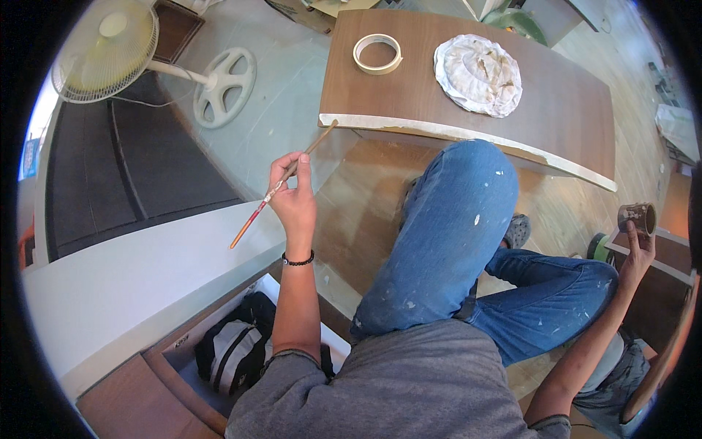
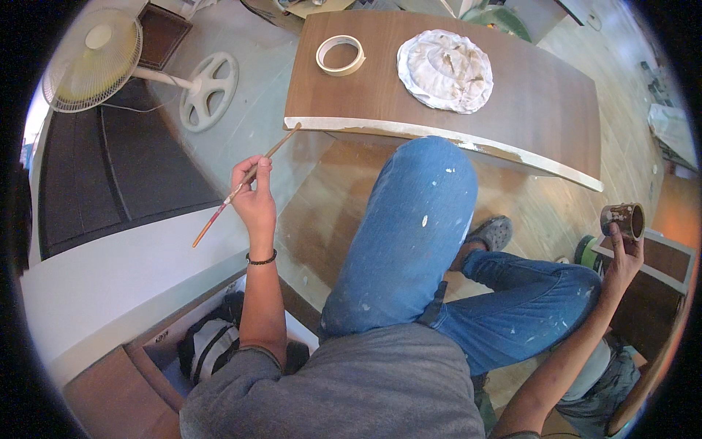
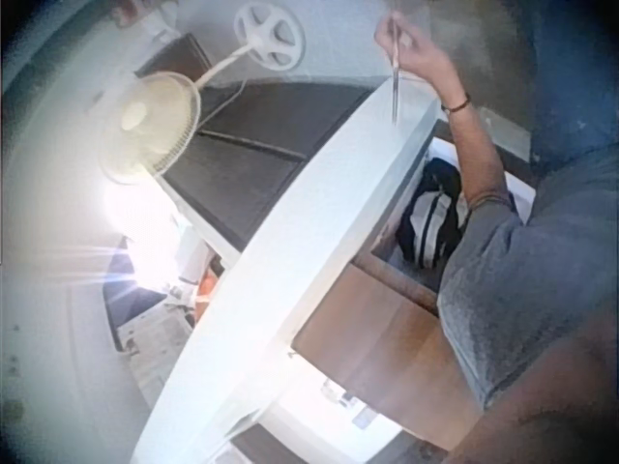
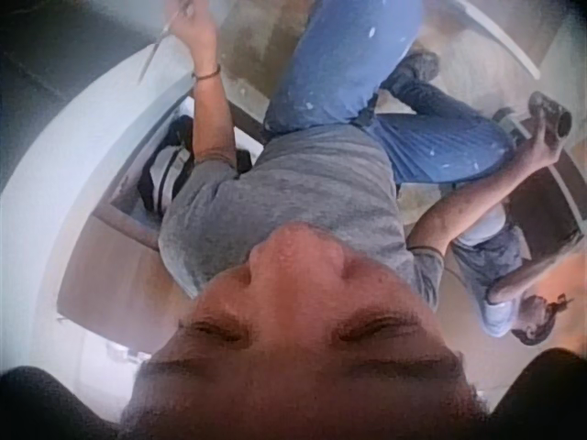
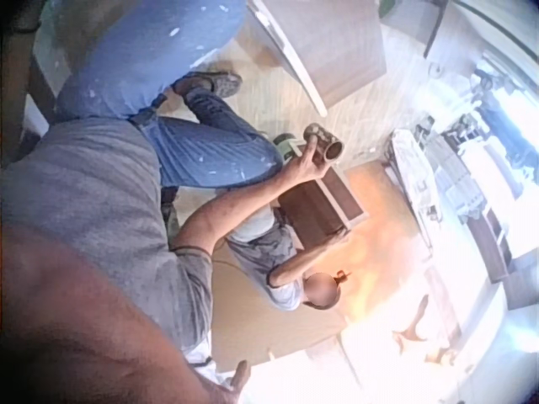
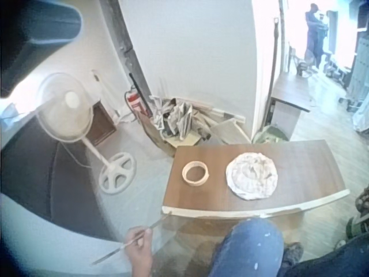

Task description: The person wipes the edge of a wooden furniture piece with a cloth, applies masking tape along the edge, and then uses a paintbrush to apply a finish to the taped area. The person also wipes the surface with a cloth after applying the finish.

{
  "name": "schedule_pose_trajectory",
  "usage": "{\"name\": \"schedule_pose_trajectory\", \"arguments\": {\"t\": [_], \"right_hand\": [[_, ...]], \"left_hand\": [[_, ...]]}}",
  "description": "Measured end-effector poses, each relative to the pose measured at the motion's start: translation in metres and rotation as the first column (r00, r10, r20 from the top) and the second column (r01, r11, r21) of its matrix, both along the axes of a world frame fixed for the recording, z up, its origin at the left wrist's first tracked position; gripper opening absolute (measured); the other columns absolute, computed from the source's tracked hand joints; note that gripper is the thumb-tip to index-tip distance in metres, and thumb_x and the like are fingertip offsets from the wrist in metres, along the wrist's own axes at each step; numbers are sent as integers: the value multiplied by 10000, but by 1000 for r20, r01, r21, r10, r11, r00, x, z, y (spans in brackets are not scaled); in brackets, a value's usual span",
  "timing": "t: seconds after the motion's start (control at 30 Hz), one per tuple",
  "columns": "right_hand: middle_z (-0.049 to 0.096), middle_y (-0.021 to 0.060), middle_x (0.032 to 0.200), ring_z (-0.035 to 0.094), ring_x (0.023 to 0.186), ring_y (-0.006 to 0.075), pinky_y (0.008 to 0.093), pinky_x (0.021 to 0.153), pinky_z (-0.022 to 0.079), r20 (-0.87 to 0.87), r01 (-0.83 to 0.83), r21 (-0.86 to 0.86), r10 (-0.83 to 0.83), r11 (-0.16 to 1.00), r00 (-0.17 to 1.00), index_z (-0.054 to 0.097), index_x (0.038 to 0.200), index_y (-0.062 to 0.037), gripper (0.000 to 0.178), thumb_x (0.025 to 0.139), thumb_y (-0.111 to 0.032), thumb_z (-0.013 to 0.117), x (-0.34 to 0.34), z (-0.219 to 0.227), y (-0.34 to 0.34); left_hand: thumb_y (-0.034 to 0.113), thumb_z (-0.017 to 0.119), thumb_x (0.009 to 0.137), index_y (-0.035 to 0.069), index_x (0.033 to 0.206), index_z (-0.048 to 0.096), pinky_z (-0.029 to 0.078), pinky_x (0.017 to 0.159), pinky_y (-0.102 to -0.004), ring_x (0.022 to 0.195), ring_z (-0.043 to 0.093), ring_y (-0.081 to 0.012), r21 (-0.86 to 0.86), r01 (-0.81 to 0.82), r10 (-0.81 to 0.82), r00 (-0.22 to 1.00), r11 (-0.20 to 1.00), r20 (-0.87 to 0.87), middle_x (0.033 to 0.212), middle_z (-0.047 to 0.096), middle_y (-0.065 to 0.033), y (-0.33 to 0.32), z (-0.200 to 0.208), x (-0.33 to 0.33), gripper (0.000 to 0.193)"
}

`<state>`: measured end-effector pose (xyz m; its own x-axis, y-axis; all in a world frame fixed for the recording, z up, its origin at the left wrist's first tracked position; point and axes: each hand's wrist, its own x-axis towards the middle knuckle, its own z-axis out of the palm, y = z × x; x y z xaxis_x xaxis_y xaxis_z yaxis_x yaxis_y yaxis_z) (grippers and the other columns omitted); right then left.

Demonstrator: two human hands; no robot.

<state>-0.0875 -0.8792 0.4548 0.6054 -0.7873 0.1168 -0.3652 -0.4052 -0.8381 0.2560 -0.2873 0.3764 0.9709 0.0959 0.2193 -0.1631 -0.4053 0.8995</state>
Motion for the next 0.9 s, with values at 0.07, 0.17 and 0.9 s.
{"name": "schedule_pose_trajectory", "arguments": {"t": [0.07,0.17,0.9], "right_hand": [[714,82,1189,656,1102,169,326,1013,479,1,-6,-21,6,1000,1000,643,1356,10,419,966,-110,738,4,1,4],[721,85,1175,658,1074,159,312,982,485,-53,15,-65,-18,998,998,667,1316,11,406,943,-111,769,0,2,4],[727,60,1081,662,994,141,293,928,500,-27,17,-39,-18,999,999,662,1309,15,406,943,-115,781,0,1,1]], "left_hand": [[145,705,1009,-10,1072,663,523,867,-292,940,653,-144,12,-19,19,1000,1000,4,1009,699,-81,-1,2,-1,172],[131,698,1008,-13,1050,674,500,867,-299,945,620,-139,-8,-53,53,998,999,17,1019,687,-72,0,3,-3,151],[131,718,992,2,1051,682,507,830,-294,906,636,-140,207,12,-31,995,978,91,973,697,-70,-14,6,-10,147]]}}
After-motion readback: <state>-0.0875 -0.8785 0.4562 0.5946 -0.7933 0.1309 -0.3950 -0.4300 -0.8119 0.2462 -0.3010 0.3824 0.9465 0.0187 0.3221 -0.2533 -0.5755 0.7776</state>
